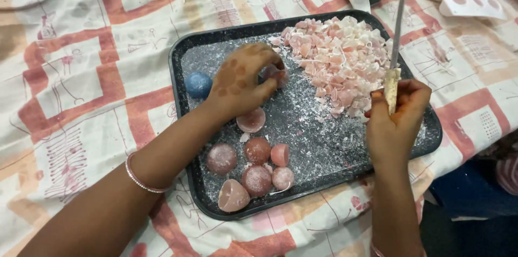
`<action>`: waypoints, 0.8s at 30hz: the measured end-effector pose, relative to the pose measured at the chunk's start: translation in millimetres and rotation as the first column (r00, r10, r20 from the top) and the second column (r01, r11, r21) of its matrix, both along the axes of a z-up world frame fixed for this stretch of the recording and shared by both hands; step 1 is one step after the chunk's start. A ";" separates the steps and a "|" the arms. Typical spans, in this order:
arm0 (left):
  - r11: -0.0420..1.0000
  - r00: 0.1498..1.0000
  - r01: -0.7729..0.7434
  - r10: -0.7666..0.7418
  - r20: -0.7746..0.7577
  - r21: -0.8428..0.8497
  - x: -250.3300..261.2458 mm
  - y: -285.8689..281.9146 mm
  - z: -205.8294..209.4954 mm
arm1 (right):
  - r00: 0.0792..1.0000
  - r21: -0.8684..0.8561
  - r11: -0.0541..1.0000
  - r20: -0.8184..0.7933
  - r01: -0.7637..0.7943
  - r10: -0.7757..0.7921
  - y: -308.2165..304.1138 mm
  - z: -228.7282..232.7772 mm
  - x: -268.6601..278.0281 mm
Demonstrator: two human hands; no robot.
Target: The recorder uses a knife to scrape and cut small chunks of pink and white wax on a tray.
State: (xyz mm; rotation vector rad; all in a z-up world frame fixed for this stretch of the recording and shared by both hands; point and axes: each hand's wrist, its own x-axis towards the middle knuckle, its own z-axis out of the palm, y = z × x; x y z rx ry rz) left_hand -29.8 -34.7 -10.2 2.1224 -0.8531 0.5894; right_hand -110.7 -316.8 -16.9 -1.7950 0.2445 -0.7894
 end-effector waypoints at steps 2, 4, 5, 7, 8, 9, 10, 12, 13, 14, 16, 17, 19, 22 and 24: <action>0.994 0.997 0.018 -0.010 -0.071 0.104 3.6 -2.0 -2.8 | 0.981 -0.214 0.969 0.120 -0.123 0.151 -23.7 -12.1 11.8; 0.987 0.995 0.046 -0.032 -0.093 0.155 5.2 -3.8 -5.2 | 0.987 -0.287 0.946 0.005 -0.150 0.158 -17.4 13.9 29.5; 0.976 0.991 0.079 -0.055 -0.120 0.203 6.2 -4.9 -6.5 | 0.981 -0.356 0.916 -0.115 -0.185 0.153 -14.5 26.9 38.2; 0.966 0.985 0.104 -0.068 -0.158 0.238 5.0 -5.7 -0.4 | 0.968 -0.379 0.900 -0.200 -0.216 0.149 -1.3 44.5 54.2; 0.953 0.976 0.133 -0.077 -0.205 0.274 4.1 -5.9 2.0 | 0.946 -0.393 0.884 -0.291 -0.253 0.141 5.7 52.9 62.4; 0.954 0.977 0.129 -0.075 -0.202 0.271 4.3 -6.5 3.9 | 0.947 -0.397 0.882 -0.289 -0.254 0.143 10.3 59.7 65.1; 0.947 0.968 0.139 -0.069 -0.241 0.290 3.6 -6.6 4.6 | 0.879 -0.475 0.834 -0.476 -0.281 0.025 15.5 65.0 67.4; 0.940 0.957 0.151 -0.062 -0.283 0.307 3.6 -8.0 3.7 | 0.769 -0.538 0.778 -0.629 -0.326 -0.113 13.9 64.7 73.9; 0.935 0.956 0.151 -0.057 -0.287 0.320 4.2 -9.5 2.2 | 0.765 -0.535 0.784 -0.633 -0.316 -0.123 6.9 59.3 78.0; 0.931 0.955 0.154 -0.054 -0.292 0.332 4.3 -11.6 0.2 | 0.759 -0.532 0.790 -0.637 -0.305 -0.136 -0.8 53.5 81.2; 0.929 0.960 0.158 -0.065 -0.274 0.334 5.9 -13.2 -5.0 | 0.808 -0.486 0.829 -0.584 -0.277 -0.072 -18.6 42.6 85.3; 0.928 0.965 0.159 -0.074 -0.251 0.337 6.5 -14.4 -7.0 | 0.855 -0.435 0.865 -0.518 -0.252 -0.012 -27.9 37.6 86.6; 0.923 0.962 0.167 -0.075 -0.263 0.348 8.7 -17.4 -5.8 | 0.877 -0.406 0.883 -0.480 -0.233 0.011 -30.5 32.7 85.9; 0.912 0.950 0.174 -0.056 -0.308 0.371 8.3 -20.8 -0.8 | 0.896 -0.349 0.906 -0.439 -0.241 0.069 -23.0 30.5 82.9; 0.909 0.939 0.170 -0.033 -0.342 0.380 7.2 -21.2 2.6 | 0.892 -0.323 0.907 -0.438 -0.270 0.110 -6.3 40.2 76.1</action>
